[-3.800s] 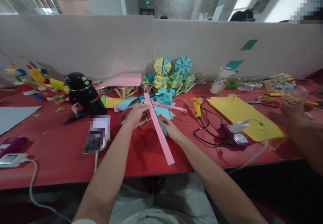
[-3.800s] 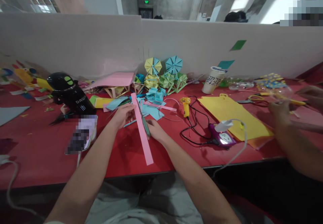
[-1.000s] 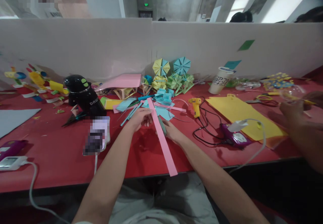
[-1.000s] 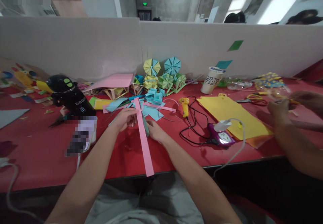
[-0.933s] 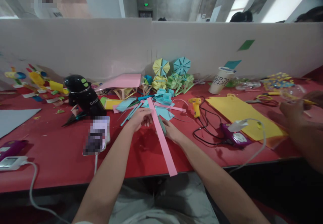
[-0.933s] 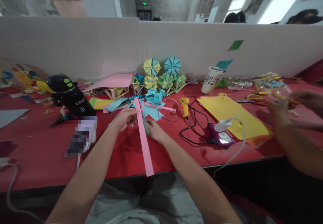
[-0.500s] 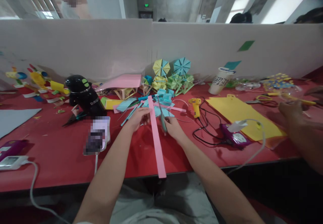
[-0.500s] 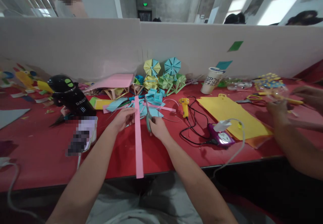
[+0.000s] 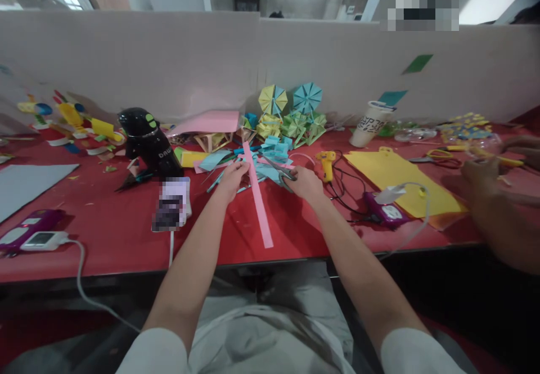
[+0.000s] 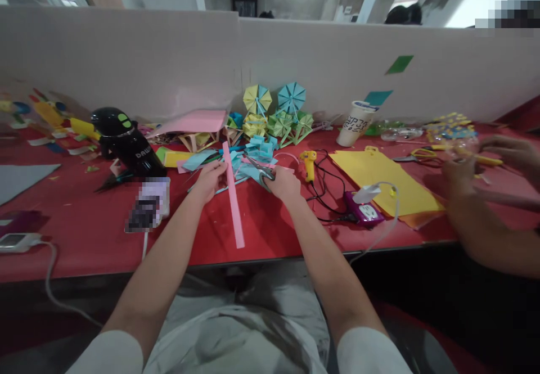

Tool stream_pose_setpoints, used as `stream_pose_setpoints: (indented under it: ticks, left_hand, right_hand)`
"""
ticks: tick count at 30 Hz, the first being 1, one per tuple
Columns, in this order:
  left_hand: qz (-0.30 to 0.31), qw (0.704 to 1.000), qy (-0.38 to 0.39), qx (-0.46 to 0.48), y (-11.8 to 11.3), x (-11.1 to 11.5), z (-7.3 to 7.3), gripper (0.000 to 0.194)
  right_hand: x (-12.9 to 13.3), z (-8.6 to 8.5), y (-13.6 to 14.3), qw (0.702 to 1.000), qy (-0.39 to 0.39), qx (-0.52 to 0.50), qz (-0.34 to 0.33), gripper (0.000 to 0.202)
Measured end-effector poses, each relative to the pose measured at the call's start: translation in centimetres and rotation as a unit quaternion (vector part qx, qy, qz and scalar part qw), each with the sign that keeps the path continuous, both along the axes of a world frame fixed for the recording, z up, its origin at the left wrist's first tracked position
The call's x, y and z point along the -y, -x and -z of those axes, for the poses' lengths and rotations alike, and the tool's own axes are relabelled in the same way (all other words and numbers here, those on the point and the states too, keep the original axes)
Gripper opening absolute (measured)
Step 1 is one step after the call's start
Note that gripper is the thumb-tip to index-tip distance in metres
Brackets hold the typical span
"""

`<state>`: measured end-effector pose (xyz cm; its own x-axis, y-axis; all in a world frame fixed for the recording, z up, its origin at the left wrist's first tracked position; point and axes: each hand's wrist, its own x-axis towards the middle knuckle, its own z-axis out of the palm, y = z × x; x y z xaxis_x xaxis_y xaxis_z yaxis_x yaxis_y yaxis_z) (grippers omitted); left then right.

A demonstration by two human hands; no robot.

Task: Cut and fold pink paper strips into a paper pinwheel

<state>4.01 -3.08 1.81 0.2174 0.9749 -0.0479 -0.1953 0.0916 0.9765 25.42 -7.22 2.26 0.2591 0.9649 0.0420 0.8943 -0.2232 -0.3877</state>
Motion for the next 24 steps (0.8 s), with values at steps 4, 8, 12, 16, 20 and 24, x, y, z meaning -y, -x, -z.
stream_pose_setpoints:
  ticks: [4, 8, 12, 16, 20, 24]
  left_hand:
    - [-0.039, 0.998, 0.005, -0.039, 0.2, -0.7, 0.9, 0.025]
    - [-0.077, 0.994, -0.006, -0.083, 0.4, -1.1, 1.6, 0.017]
    - [-0.086, 0.987, -0.047, -0.128, 0.4, -1.0, 1.7, 0.016]
    - [-0.097, 0.983, -0.07, -0.14, 0.3, -0.7, 1.5, 0.014]
    - [-0.1, 0.983, -0.073, -0.136, 0.2, -0.5, 1.2, 0.016]
    - [-0.102, 0.982, -0.082, -0.139, 0.1, -0.4, 1.2, 0.014]
  right_hand:
    - [-0.2, 0.9, -1.4, 0.998, -0.009, 0.052, -0.02, 0.027]
    - [-0.4, 1.4, -2.6, 0.995, -0.015, 0.099, 0.0, 0.028]
    - [-0.6, 1.5, -3.1, 0.995, -0.004, 0.098, 0.013, 0.031]
    - [-0.7, 1.6, -3.4, 0.996, -0.012, 0.085, -0.039, 0.031]
    - [-0.3, 1.7, -3.7, 0.995, -0.017, 0.061, -0.08, 0.03]
    - [-0.4, 1.1, -4.4, 0.992, -0.016, -0.02, -0.12, 0.019]
